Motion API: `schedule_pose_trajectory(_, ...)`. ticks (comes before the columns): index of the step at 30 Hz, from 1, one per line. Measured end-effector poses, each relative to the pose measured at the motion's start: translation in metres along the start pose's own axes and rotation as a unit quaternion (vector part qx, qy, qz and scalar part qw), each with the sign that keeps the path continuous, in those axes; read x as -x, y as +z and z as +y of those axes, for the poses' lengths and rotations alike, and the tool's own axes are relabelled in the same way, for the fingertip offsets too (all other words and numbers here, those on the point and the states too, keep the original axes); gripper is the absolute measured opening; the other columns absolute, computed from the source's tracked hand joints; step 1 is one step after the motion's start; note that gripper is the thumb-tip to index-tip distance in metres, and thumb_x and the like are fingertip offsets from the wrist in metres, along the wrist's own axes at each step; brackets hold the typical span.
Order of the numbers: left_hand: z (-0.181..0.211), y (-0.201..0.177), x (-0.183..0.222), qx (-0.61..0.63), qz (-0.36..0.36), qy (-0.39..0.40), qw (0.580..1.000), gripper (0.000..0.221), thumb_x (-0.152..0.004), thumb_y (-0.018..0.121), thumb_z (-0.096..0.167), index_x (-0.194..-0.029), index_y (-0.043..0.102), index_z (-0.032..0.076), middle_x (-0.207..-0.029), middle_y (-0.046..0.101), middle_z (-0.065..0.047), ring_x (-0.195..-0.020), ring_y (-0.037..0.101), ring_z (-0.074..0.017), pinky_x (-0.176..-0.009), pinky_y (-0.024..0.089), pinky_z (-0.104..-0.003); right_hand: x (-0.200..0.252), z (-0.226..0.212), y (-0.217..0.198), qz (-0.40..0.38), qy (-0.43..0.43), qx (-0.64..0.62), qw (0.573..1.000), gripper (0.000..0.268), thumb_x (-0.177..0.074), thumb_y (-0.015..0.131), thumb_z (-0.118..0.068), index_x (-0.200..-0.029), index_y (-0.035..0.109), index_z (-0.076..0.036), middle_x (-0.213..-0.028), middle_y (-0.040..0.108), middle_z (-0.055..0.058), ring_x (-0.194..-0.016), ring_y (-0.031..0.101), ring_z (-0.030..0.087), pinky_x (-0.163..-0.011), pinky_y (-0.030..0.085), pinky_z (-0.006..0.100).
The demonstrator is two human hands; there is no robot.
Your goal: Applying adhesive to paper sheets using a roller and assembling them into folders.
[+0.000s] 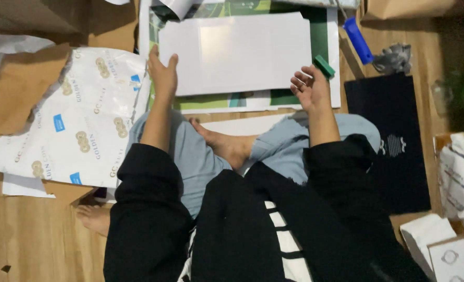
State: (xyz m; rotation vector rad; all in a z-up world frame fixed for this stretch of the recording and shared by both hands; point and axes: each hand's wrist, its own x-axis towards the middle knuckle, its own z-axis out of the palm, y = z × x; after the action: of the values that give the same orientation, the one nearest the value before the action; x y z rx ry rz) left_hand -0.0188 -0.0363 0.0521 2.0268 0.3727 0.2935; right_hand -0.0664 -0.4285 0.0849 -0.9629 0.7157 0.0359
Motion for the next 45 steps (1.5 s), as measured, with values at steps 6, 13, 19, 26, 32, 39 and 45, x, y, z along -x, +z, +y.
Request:
schedule_pose_trajectory(6,-0.010,-0.006,0.006,0.131,0.028,-0.055,0.989,0.054,-0.095,0.064,0.023,-0.139,0.036,0.010,-0.137,0.033,-0.024,-0.132,0.030,-0.0426,-0.107,0.027,-0.056,0.031,-0.021,0.015,-0.018,-0.027,-0.040,0.999,0.019,-0.080,0.061,-0.032,-0.085,0.063,-0.014,-0.081,0.065,0.007,-0.076,0.067,0.023,-0.072,0.055,0.034)
schedule_pose_trajectory(13,-0.056,0.003,-0.013,0.173,0.083,-0.124,0.974,0.053,-0.092,0.065,0.031,-0.134,0.042,0.010,-0.131,0.042,-0.022,-0.127,0.040,-0.0407,-0.105,0.034,-0.053,-0.010,-0.027,0.021,0.051,-0.122,0.077,0.988,0.013,-0.079,0.062,-0.030,-0.081,0.058,-0.018,-0.071,0.064,0.001,-0.066,0.068,0.018,-0.063,0.057,0.030)
schedule_pose_trajectory(19,-0.100,0.018,-0.024,0.004,0.081,-0.138,0.987,0.050,-0.089,0.064,0.036,-0.129,0.048,0.010,-0.127,0.047,-0.019,-0.123,0.043,-0.0419,-0.104,0.032,-0.055,-0.084,0.015,-0.022,0.173,-0.202,0.305,0.915,0.013,-0.080,0.063,-0.026,-0.085,0.055,-0.017,-0.073,0.057,0.002,-0.063,0.059,0.015,-0.053,0.050,0.027)
schedule_pose_trajectory(26,-0.059,0.014,-0.017,0.068,0.044,-0.148,0.986,0.062,-0.101,0.026,0.050,-0.131,0.044,-0.002,-0.132,0.044,-0.027,-0.128,0.037,-0.0451,-0.109,0.023,-0.052,-0.077,0.015,-0.001,0.233,-0.185,0.396,0.869,0.024,-0.082,0.067,-0.032,-0.096,0.056,-0.016,-0.105,0.053,0.013,-0.102,0.058,0.028,-0.085,0.049,0.038)
schedule_pose_trajectory(32,-0.026,0.002,-0.018,0.075,-0.013,-0.199,0.977,0.074,-0.100,0.016,0.057,-0.140,0.031,-0.003,-0.144,0.032,-0.026,-0.136,0.026,-0.0411,-0.113,0.016,-0.051,-0.060,0.009,0.024,0.208,-0.151,0.422,0.869,0.047,-0.088,0.066,-0.030,-0.123,0.046,-0.006,-0.128,0.039,0.029,-0.122,0.047,0.037,-0.100,0.043,0.045)
schedule_pose_trajectory(39,-0.038,0.002,-0.026,0.039,-0.035,-0.164,0.985,0.065,-0.102,0.019,0.052,-0.143,0.030,0.003,-0.145,0.033,-0.024,-0.135,0.030,-0.0397,-0.113,0.022,-0.050,-0.069,0.014,0.029,0.175,-0.149,0.474,0.850,0.062,-0.092,0.065,-0.028,-0.133,0.039,0.011,-0.133,0.032,0.036,-0.131,0.029,0.045,-0.109,0.026,0.051)
schedule_pose_trajectory(45,-0.038,0.003,-0.030,0.040,-0.041,-0.162,0.985,0.064,-0.102,0.021,0.053,-0.144,0.027,0.005,-0.147,0.032,-0.022,-0.136,0.029,-0.0381,-0.114,0.021,-0.050,-0.074,0.013,0.029,0.170,-0.129,0.477,0.853,0.062,-0.096,0.061,-0.030,-0.138,0.035,0.008,-0.139,0.026,0.035,-0.135,0.016,0.044,-0.109,0.020,0.057)
